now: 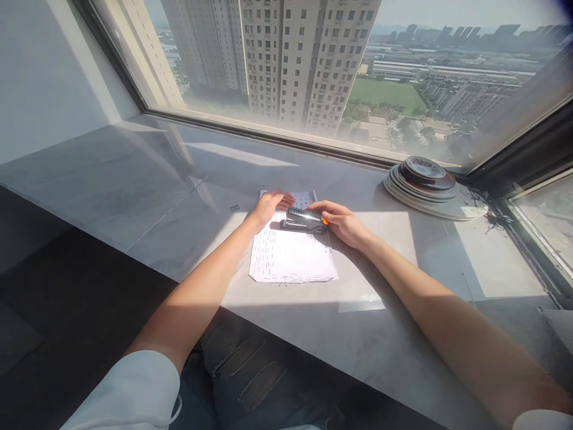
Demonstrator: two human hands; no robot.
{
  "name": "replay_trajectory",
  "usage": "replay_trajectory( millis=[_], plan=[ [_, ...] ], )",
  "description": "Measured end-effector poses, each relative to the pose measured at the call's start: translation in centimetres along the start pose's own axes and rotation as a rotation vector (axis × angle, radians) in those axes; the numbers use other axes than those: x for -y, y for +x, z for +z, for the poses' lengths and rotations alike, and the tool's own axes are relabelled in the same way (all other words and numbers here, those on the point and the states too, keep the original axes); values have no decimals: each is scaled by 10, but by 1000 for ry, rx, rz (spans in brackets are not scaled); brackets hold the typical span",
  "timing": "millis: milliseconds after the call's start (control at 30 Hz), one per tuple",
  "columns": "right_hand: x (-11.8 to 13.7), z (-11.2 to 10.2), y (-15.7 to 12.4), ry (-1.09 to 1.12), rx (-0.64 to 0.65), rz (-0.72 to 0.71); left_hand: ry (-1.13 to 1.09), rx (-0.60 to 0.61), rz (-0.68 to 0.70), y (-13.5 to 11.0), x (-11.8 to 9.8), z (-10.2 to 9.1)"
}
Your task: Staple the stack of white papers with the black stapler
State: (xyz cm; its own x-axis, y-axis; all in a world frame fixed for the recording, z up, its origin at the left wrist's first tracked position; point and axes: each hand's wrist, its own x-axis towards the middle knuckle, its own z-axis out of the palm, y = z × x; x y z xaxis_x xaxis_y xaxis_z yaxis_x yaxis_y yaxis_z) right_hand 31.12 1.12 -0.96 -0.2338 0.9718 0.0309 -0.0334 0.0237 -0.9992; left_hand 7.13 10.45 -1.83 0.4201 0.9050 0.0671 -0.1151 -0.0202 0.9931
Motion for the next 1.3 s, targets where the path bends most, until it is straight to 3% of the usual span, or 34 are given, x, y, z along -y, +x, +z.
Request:
replay_trajectory(
  millis=[267, 467, 667, 867, 1100, 1300],
  plan=[
    [-5, -1, 3, -229, 27, -74, -165, -54, -37, 4, -2, -7],
    [-10, 1, 1, -110, -29, -36, -194, -72, -65, 6, -3, -12],
    [-3, -3, -2, -446, 60, -100, -149, -79, -74, 3, -5, -10],
    [-4, 7, -3, -525, 96, -138, -144, -111, -66, 4, -4, -14],
    [-10, 16, -12, -854, 10, -359, -176, -86, -57, 4, -7, -14],
    [-16, 19, -14, -970, -140, -726, -271, -19, -54, 1, -5, -13]
  ],
)
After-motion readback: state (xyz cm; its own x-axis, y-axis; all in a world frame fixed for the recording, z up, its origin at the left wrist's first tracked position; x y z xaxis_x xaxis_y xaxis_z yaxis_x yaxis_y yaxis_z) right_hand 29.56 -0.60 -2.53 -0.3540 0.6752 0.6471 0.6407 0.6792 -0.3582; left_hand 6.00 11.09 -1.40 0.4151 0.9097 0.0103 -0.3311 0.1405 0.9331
